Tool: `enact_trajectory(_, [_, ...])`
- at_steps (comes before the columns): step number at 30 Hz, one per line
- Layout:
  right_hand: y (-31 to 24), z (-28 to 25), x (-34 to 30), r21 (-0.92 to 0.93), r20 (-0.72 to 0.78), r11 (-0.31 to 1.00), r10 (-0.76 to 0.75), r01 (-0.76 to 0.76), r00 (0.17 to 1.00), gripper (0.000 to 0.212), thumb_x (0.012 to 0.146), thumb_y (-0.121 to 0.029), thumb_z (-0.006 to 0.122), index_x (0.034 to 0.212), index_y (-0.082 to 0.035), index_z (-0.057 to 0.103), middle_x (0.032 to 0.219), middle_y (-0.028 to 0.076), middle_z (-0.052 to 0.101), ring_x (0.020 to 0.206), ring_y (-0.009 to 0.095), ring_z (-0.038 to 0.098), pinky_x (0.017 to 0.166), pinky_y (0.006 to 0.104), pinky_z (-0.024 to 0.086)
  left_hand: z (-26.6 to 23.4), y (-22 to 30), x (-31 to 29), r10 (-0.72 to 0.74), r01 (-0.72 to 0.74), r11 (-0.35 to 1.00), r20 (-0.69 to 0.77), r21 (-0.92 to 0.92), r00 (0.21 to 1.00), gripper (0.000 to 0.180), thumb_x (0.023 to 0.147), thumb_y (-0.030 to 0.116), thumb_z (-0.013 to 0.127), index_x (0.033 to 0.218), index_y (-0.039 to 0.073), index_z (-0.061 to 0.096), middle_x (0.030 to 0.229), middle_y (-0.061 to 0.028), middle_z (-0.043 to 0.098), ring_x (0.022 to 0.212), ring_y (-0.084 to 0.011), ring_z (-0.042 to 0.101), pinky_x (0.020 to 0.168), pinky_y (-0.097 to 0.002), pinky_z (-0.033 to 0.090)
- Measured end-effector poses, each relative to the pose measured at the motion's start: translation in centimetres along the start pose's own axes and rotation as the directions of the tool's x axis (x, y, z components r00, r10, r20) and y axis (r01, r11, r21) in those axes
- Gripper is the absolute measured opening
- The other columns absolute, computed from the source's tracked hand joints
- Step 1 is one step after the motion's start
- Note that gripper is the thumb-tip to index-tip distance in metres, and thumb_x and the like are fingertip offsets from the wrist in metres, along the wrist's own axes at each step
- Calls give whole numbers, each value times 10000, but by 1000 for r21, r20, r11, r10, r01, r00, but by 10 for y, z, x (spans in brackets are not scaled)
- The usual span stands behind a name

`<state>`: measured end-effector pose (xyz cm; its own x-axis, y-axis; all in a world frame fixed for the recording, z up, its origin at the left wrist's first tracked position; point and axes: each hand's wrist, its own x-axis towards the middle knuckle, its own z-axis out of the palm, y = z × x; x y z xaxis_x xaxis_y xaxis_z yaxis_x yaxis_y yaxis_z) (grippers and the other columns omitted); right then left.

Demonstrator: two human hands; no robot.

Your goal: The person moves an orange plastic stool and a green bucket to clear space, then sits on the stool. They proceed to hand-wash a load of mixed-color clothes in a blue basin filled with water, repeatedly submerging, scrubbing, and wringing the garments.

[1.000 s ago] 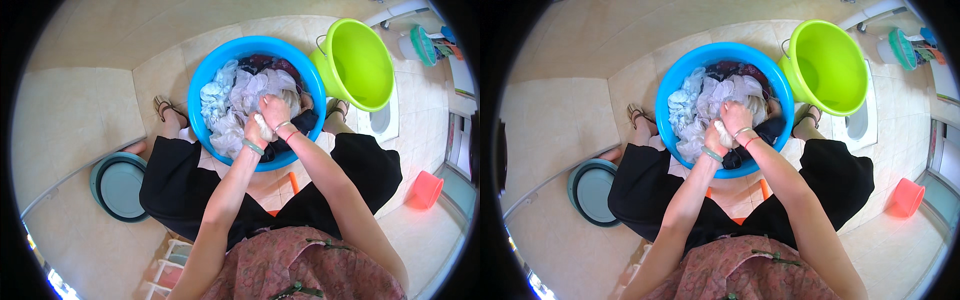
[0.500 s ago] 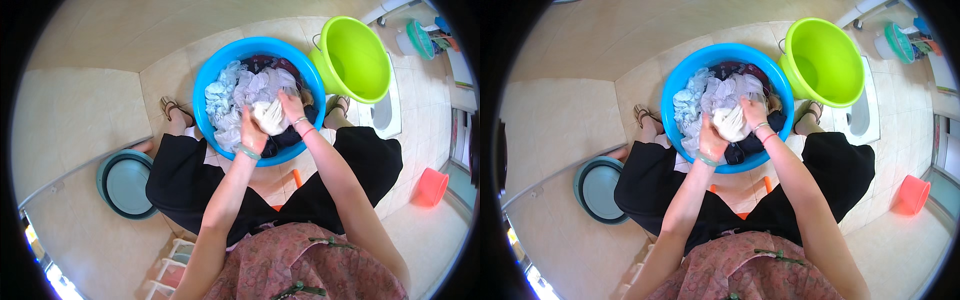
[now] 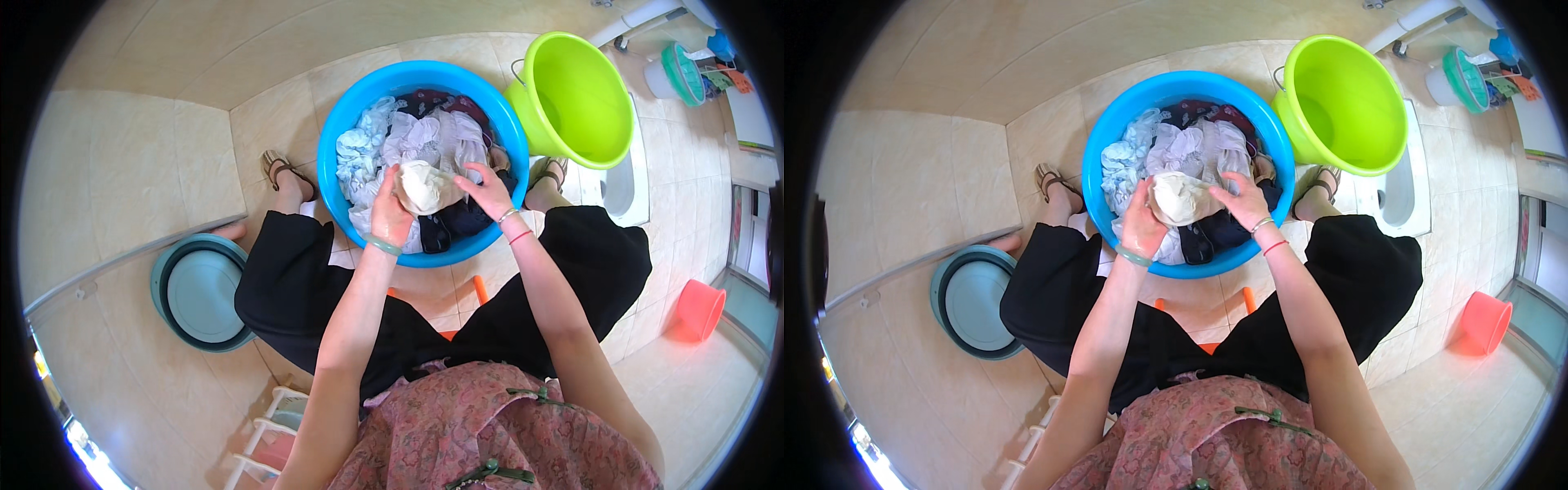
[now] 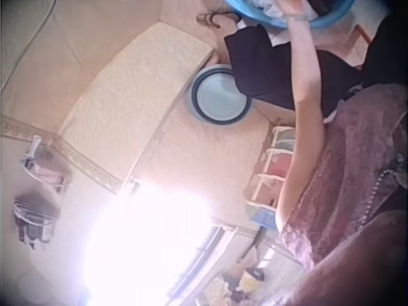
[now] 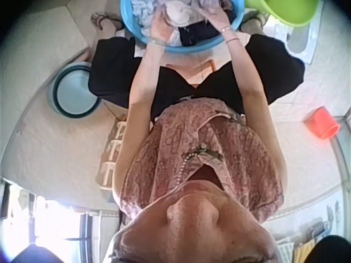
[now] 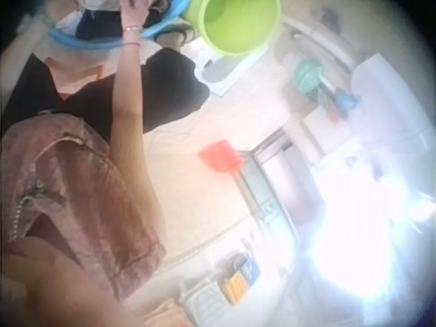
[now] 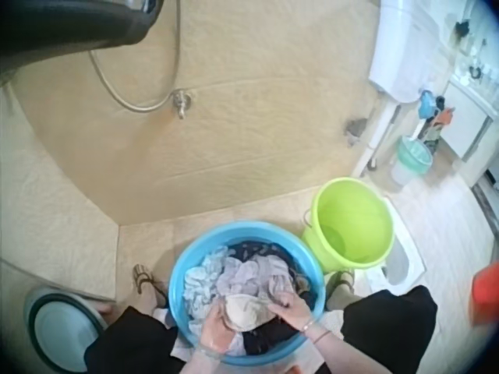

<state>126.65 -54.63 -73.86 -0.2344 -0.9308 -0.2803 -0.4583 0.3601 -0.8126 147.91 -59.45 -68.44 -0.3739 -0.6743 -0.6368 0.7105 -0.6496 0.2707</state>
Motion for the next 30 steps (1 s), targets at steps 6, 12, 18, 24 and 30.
enact_trajectory(6, [-59, 16, -5, 362, 244, 921, 53, -141, 968, 315, 878, -312, 640, 921, -1, 660, 815, 50, 665, 810, 113, 606, 736, 252, 462, 21, -7, -9, 251, -251, 890, 52, 380, 967, 485, 920, 140, 587, 1369, 65, 419, 1239, -83, 549, 1104, -171, 540, 933, -300, 438])
enact_trajectory(12, [-70, 0, -1, 802, 96, 570, 172, -179, 980, 234, 930, -239, 570, 922, -10, 618, 872, 61, 688, 709, 110, 594, 703, 247, 477, -4, 3, -5, 441, -373, 708, 39, 600, 897, 460, 856, 14, 621, 1299, 67, 509, 1164, -70, 586, 1031, -150, 568, 892, -291, 465])
enact_trajectory(18, [-80, 9, -8, 572, 186, 805, 59, -157, 981, 300, 869, -303, 656, 937, -12, 631, 865, 41, 679, 775, 88, 582, 708, 261, 469, 14, -8, -15, 395, -362, 774, 51, 519, 917, 450, 858, 1, 612, 1292, 64, 510, 1123, -74, 609, 994, -145, 581, 867, -274, 473])
enact_trajectory(24, [-72, 24, -11, 565, 10, 824, 57, -53, 998, 236, 871, -234, 663, 890, -3, 622, 743, 16, 609, 697, 69, 546, 639, 219, 444, 8, -6, -6, 563, -482, 358, 227, 800, 795, 346, 872, 71, 633, 1212, 39, 575, 1006, -64, 647, 887, -127, 599, 794, -262, 486])
enact_trajectory(30, [-101, 20, -21, 336, -116, 938, -48, 85, 992, 175, 864, -185, 657, 915, -36, 580, 726, 58, 578, 659, 117, 554, 607, 265, 457, 25, -5, 0, 382, -132, 756, -269, 641, 884, 282, 913, 317, 614, 807, 57, 632, 685, 23, 587, 603, -65, 502, 527, -225, 400])
